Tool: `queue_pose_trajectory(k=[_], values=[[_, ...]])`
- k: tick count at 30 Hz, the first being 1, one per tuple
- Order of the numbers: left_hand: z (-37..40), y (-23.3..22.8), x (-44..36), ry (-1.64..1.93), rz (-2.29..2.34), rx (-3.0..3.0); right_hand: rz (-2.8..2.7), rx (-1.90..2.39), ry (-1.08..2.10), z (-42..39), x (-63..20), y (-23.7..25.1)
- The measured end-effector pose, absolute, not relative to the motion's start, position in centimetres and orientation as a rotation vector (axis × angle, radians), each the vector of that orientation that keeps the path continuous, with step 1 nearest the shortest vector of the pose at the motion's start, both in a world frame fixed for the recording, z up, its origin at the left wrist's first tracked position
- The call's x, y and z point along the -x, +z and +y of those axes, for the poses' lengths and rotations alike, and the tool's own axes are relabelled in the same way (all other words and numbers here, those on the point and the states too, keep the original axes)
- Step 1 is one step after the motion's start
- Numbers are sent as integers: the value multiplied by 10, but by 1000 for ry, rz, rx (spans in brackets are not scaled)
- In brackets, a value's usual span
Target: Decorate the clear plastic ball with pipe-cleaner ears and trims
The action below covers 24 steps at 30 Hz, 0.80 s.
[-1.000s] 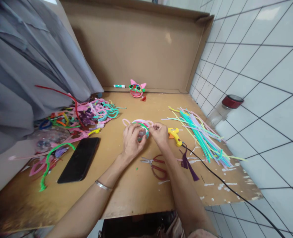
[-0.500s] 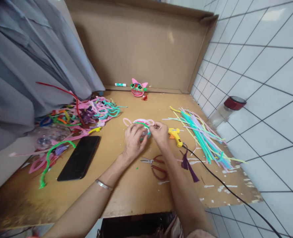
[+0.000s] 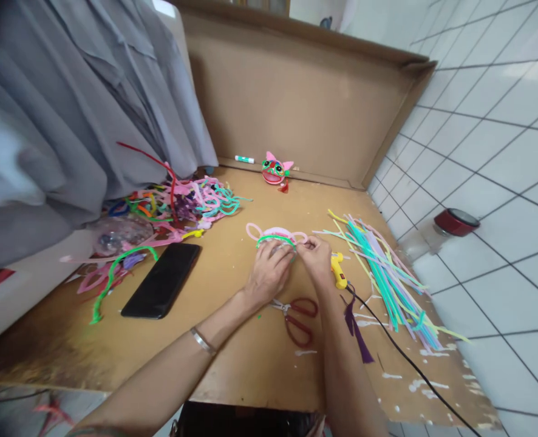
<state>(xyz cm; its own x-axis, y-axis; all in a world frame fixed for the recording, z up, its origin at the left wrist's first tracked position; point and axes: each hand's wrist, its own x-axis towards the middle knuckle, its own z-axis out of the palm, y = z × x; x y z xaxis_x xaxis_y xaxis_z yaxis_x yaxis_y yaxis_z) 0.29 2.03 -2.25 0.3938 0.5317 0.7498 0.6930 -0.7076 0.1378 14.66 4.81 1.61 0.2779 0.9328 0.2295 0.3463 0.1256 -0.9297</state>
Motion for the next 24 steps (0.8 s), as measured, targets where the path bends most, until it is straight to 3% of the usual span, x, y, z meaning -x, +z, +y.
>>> queue_pose_trajectory(k=[24], values=[[23,-24,1,-1362,-1084,2483,-1267,1372,748,48,-142,14]])
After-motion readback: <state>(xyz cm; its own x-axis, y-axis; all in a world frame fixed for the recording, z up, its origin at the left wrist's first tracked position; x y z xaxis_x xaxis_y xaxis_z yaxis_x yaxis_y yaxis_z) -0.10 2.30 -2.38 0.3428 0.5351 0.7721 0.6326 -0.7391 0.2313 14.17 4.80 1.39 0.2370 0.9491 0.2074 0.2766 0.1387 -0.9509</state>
